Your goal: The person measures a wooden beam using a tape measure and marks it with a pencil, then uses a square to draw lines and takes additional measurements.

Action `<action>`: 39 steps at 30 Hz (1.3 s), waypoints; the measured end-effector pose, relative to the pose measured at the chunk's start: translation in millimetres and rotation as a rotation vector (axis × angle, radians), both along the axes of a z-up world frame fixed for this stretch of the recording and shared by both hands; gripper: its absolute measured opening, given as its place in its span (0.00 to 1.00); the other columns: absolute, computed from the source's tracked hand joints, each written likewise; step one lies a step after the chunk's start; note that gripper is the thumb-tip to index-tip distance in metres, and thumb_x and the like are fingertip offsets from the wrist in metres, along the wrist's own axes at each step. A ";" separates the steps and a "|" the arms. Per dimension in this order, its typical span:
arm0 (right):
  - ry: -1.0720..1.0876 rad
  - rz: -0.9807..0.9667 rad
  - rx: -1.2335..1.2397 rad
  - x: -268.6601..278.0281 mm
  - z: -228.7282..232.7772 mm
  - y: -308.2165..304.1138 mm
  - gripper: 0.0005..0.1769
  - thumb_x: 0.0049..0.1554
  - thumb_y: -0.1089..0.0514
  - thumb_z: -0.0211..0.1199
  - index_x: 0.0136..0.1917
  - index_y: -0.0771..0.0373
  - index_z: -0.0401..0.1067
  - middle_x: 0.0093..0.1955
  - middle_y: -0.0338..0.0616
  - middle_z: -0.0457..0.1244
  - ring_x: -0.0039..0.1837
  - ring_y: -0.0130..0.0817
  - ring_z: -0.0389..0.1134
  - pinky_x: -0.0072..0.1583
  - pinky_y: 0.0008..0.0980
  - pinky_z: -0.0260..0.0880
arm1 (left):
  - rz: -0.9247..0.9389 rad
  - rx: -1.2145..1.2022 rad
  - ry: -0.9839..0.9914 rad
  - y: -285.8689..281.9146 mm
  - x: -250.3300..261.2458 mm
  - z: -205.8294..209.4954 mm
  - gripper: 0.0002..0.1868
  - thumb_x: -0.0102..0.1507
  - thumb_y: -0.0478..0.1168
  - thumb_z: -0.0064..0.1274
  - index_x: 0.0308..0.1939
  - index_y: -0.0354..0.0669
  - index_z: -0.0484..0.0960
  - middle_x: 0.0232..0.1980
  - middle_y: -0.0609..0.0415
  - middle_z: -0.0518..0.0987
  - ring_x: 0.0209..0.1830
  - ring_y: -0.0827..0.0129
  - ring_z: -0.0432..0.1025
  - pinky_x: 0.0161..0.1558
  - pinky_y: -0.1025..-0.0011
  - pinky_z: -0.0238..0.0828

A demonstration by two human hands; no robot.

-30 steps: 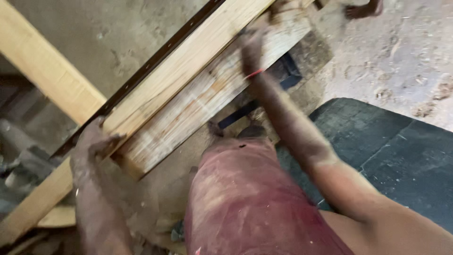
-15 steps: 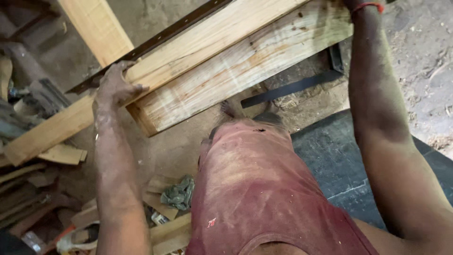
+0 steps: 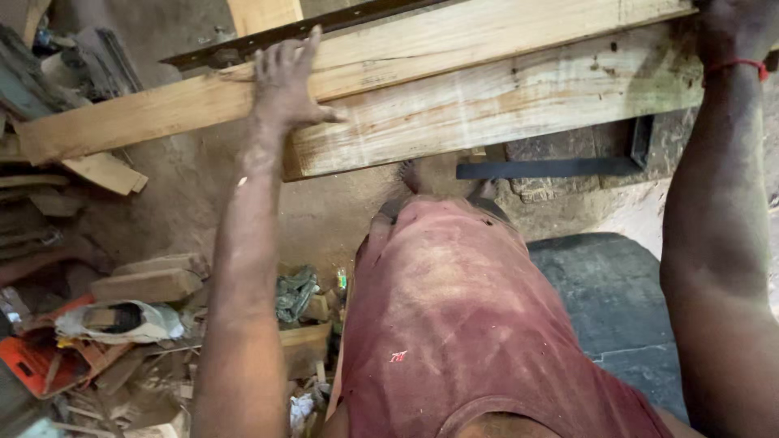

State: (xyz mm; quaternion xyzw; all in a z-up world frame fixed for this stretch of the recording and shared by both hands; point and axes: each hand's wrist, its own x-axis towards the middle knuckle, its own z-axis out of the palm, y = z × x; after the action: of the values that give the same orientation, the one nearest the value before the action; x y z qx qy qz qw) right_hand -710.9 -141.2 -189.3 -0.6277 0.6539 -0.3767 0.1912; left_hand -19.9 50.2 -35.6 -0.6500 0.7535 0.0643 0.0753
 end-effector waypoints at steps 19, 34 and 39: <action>0.491 0.144 -0.283 -8.0 26.6 -5.5 0.21 0.55 0.54 0.75 0.54 0.63 0.68 0.53 0.52 0.66 0.56 0.54 0.66 0.58 0.52 0.66 | 0.011 0.002 -0.065 -30.9 -18.6 -5.9 0.80 0.28 0.85 0.64 0.81 0.61 0.61 0.40 0.48 0.75 0.39 0.60 0.69 0.43 0.58 0.72; 0.616 0.191 -0.069 8.3 83.7 -24.2 0.20 0.58 0.48 0.74 0.52 0.68 0.78 0.46 0.63 0.70 0.47 0.60 0.71 0.48 0.55 0.71 | 0.064 0.386 -0.054 -68.5 -10.7 12.8 0.83 0.23 0.85 0.60 0.82 0.65 0.57 0.50 0.42 0.81 0.52 0.48 0.77 0.60 0.51 0.72; 0.618 0.197 0.069 29.4 108.0 -28.3 0.19 0.58 0.47 0.73 0.50 0.67 0.79 0.44 0.64 0.69 0.45 0.61 0.71 0.46 0.53 0.70 | 0.087 0.440 0.032 -75.1 -10.1 17.4 0.82 0.26 0.81 0.66 0.81 0.61 0.57 0.65 0.43 0.77 0.63 0.45 0.73 0.66 0.49 0.65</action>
State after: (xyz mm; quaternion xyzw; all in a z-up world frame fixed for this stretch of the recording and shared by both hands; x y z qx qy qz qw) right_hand -681.5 -169.5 -81.3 -0.7658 0.6294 -0.1256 0.0403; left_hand -30.0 -24.9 -18.2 -0.6487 0.6936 0.2407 0.2003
